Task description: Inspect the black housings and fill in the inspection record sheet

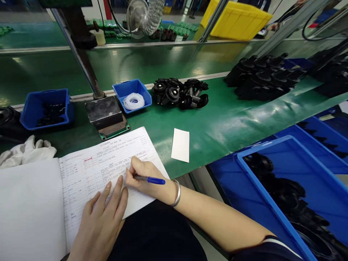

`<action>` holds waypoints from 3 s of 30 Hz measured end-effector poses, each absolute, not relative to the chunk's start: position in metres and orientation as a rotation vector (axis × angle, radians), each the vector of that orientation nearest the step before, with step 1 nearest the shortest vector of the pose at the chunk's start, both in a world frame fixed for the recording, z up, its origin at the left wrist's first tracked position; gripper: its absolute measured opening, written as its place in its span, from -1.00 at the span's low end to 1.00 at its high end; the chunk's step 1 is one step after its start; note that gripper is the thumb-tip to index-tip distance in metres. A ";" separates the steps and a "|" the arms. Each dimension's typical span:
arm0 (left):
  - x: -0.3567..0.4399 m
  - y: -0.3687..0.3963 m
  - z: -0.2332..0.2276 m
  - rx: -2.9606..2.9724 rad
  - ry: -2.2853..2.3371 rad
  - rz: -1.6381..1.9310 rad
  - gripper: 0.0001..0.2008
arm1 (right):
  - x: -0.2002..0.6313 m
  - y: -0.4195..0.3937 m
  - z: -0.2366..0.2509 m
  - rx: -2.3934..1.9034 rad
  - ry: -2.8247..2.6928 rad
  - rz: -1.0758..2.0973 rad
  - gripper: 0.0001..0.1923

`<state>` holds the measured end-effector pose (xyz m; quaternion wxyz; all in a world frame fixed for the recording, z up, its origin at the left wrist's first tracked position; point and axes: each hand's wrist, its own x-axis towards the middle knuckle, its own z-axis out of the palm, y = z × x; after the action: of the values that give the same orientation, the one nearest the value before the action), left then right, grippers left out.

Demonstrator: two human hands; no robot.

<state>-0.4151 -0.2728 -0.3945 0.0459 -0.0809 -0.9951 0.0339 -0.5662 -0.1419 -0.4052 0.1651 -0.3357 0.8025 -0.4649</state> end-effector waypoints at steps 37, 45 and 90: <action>-0.415 -0.274 -0.394 -0.227 -3.041 0.068 -0.59 | -0.565 -0.141 -0.401 -0.868 2.288 -1.330 -0.78; -0.415 -0.273 -0.393 -0.229 -3.057 0.080 -0.58 | -0.565 -0.143 -0.395 -0.856 2.282 -1.316 -0.79; -0.383 -0.279 -0.400 -0.123 -2.842 -0.150 -0.44 | -0.567 -0.143 -0.391 -0.613 1.850 -1.776 -0.82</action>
<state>-0.3834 -0.2792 -0.3995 0.1458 -0.0427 -0.9870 -0.0519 -0.5666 -0.1432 -0.3914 0.2497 -0.2251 0.6795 -0.6521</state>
